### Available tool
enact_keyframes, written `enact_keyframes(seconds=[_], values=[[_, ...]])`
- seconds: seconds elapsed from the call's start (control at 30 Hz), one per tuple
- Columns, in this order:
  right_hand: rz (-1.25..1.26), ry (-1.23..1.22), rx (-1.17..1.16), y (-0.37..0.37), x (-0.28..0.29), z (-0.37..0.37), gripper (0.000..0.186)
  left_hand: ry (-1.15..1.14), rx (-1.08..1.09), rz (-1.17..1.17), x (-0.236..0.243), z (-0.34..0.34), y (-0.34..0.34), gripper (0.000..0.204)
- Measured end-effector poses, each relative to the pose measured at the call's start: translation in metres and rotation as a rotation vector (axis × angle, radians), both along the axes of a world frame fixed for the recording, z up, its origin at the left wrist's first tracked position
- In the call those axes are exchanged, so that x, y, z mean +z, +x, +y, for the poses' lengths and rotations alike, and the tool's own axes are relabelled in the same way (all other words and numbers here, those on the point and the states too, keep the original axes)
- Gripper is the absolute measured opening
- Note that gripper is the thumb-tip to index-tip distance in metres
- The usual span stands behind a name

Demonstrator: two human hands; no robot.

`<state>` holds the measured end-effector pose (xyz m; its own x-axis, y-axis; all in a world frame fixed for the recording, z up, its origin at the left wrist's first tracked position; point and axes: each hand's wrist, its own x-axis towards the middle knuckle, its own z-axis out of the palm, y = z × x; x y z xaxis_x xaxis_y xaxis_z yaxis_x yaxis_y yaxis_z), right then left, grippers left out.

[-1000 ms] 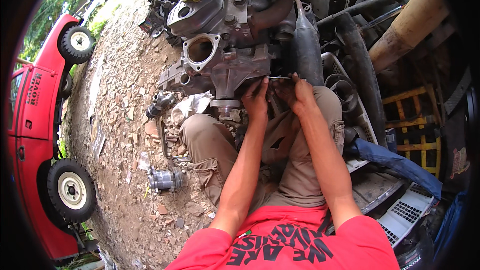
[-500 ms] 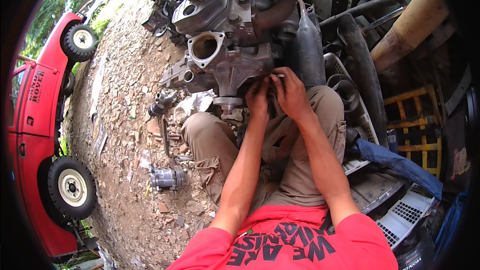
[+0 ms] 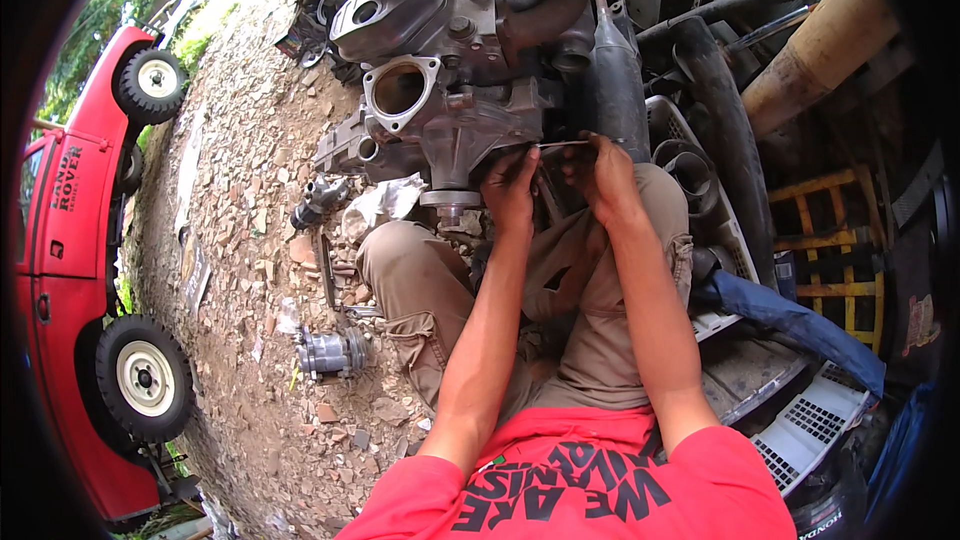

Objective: The person sits on the ground and uses a wrench to loosen and remove bolts from a car engine block. They repeatedly reposition the wrench and remove bolts one by one, placing them on the ground.

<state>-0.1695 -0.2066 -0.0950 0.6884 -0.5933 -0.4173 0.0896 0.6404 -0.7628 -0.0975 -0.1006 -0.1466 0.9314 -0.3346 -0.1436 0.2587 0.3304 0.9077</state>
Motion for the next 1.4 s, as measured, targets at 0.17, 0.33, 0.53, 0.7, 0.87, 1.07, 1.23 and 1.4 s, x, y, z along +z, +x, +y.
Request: enact_keyframes(seconds=[0.17, 0.33, 0.53, 0.7, 0.87, 1.07, 1.23, 1.4], values=[[-0.152, 0.348, 0.024, 0.004, -0.019, -0.005, 0.02, 0.039, 0.053, -0.018, -0.001, -0.002, 0.001, 0.019], [-0.258, 0.519, 0.082, 0.002, -0.025, -0.01, 0.014, 0.036, -0.001, -0.059, 0.005, 0.001, 0.004, 0.019], [-0.189, 0.341, -0.117, 0.008, -0.017, 0.003, 0.021, 0.093, -0.041, -0.098, 0.005, 0.0, 0.007, 0.019], [-0.078, -1.047, -0.147, 0.008, 0.009, 0.035, 0.024, 0.091, -0.031, -0.089, -0.004, 0.004, 0.012, 0.018], [-0.122, -1.051, -0.031, 0.007, 0.009, 0.032, 0.023, -0.005, -0.058, -0.032, -0.001, 0.001, 0.01, 0.02], [-0.027, -1.197, -0.135, 0.008, 0.002, 0.023, 0.029, 0.046, -0.125, -0.027, 0.001, 0.008, 0.005, 0.021], [-0.064, -0.113, -0.062, 0.006, -0.003, 0.009, 0.022, 0.036, -0.058, -0.104, 0.003, 0.006, 0.007, 0.019], [-0.212, 0.41, -0.009, 0.005, -0.023, -0.004, 0.019, 0.074, -0.016, -0.179, -0.001, 0.002, 0.008, 0.018]])
